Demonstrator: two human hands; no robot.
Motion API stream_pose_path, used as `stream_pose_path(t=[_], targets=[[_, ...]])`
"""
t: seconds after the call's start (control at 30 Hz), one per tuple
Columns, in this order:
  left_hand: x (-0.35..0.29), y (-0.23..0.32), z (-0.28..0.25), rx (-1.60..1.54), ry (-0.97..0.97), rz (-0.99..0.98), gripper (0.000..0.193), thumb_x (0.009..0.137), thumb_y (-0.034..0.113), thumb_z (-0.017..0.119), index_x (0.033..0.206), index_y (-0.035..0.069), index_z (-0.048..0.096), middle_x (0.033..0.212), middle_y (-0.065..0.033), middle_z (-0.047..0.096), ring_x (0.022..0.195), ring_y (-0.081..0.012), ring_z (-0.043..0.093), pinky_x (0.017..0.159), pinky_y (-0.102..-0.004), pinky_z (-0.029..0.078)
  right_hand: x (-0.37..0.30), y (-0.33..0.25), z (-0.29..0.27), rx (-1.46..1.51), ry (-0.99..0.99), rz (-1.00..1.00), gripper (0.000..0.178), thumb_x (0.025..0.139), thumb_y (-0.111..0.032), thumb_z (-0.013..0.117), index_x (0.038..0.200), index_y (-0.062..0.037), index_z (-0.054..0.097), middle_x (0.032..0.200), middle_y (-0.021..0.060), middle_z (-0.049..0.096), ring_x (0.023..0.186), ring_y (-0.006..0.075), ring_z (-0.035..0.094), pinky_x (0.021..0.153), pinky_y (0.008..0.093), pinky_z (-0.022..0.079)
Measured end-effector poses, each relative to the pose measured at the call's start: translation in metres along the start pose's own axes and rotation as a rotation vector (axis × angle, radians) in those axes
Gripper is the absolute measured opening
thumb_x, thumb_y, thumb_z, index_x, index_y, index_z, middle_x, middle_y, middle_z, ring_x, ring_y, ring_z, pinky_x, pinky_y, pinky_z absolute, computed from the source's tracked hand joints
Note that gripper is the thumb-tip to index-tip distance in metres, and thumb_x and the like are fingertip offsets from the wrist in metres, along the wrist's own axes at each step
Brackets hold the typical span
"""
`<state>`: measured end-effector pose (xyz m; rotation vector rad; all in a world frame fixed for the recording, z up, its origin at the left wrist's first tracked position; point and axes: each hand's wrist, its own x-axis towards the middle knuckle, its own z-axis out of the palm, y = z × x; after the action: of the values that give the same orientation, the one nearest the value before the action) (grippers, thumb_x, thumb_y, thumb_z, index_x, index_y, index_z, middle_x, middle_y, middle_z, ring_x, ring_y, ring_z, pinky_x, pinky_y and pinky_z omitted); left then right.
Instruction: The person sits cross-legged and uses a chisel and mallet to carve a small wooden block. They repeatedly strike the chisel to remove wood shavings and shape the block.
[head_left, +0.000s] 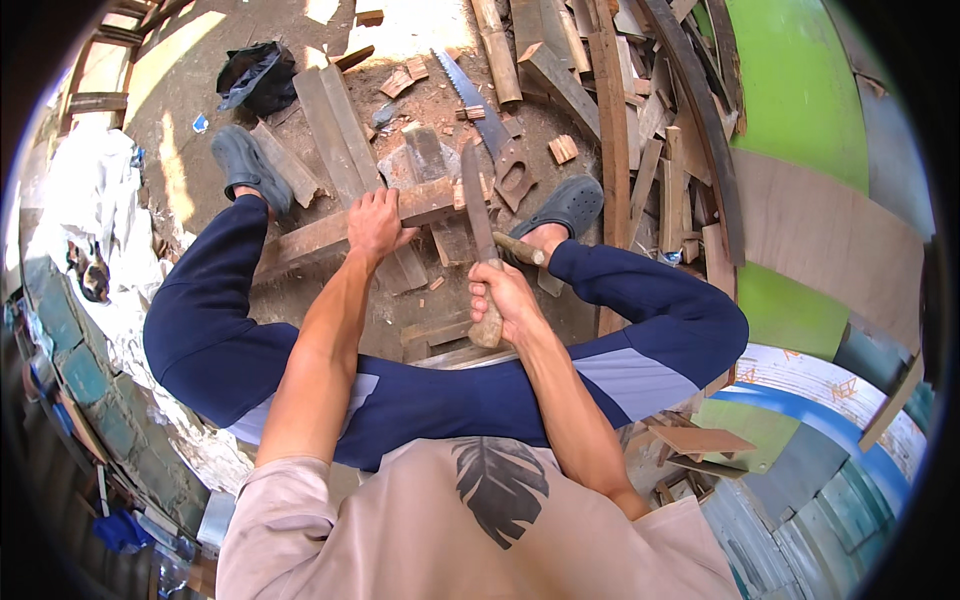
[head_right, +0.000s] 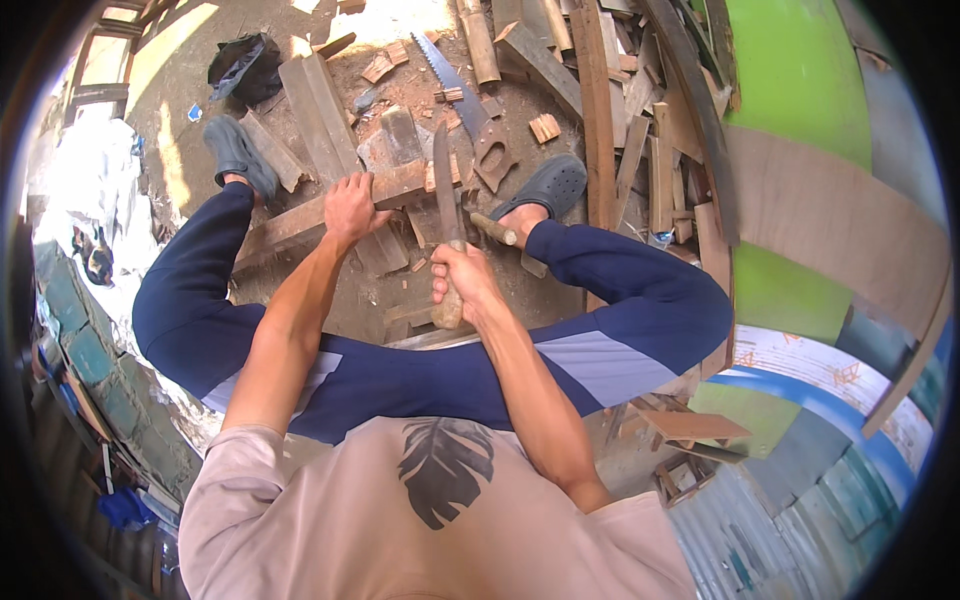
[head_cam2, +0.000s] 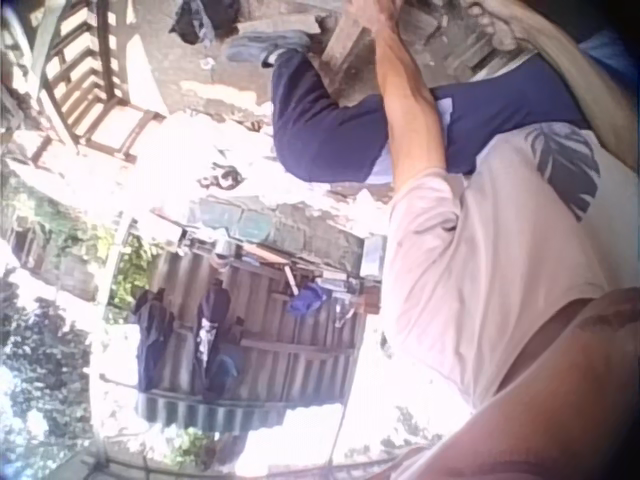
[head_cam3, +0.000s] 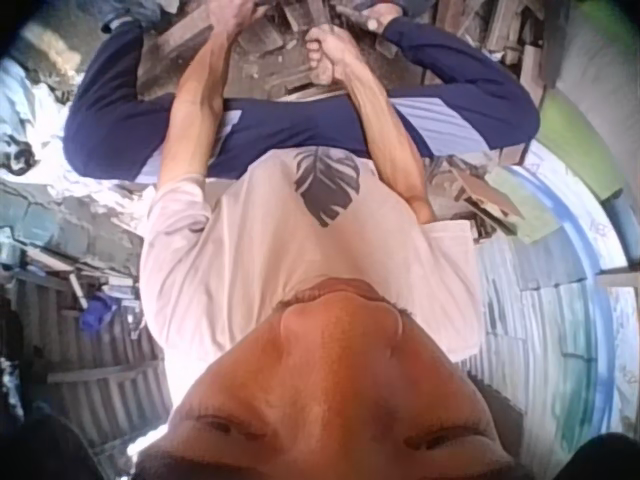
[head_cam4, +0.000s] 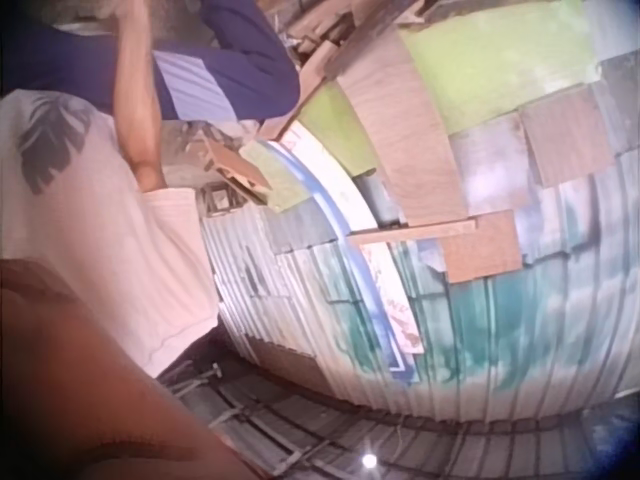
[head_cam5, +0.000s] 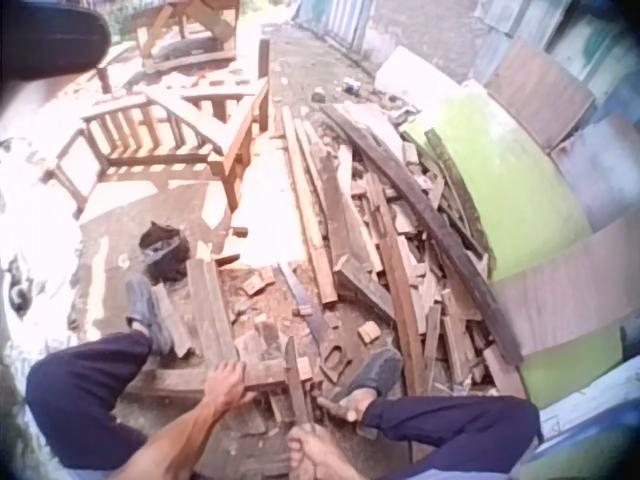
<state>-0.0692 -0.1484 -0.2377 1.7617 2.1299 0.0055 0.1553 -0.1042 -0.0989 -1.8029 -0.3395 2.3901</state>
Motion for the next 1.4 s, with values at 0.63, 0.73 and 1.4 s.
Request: stream_pose_path(t=[0.63,0.73,1.4], targets=[[0.009,-0.004,0.011,0.01,0.108,0.025,0.06,0.066,0.044,0.083,0.105,0.006,0.058,0.099,-0.0109,0.062,0.096,-0.0305,0.062,0.083,-0.0431,0.049,0.002,-0.007,-0.008,0.022,0.037,0.024,0.009,0.087,-0.007,0.058,0.089,-0.0072,0.049,0.065,0.0008,0.047,0.046,0.0118,0.045,0.042,0.0322,0.042],[0.009,-0.002,0.007,0.014,0.066,0.003,0.061,0.066,0.044,0.083,0.106,0.006,0.058,0.098,-0.0108,0.062,0.097,-0.0307,0.062,0.084,-0.0431,0.049,0.001,-0.018,-0.013,0.136,0.047,-0.226,0.009,0.088,-0.009,0.058,0.089,-0.0084,0.049,0.065,0.0004,0.047,0.046,0.011,0.046,0.042,0.0311,0.043],[0.01,-0.002,0.002,0.013,0.019,0.005,0.064,0.07,0.044,0.081,0.114,0.004,0.058,0.106,-0.0126,0.062,0.101,-0.0321,0.062,0.087,-0.0451,0.049,0.003,-0.015,-0.011,0.116,0.103,-0.202,0.012,0.086,-0.006,0.059,0.091,-0.0073,0.048,0.063,0.0011,0.046,0.045,0.0115,0.046,0.042,0.0306,0.042]])
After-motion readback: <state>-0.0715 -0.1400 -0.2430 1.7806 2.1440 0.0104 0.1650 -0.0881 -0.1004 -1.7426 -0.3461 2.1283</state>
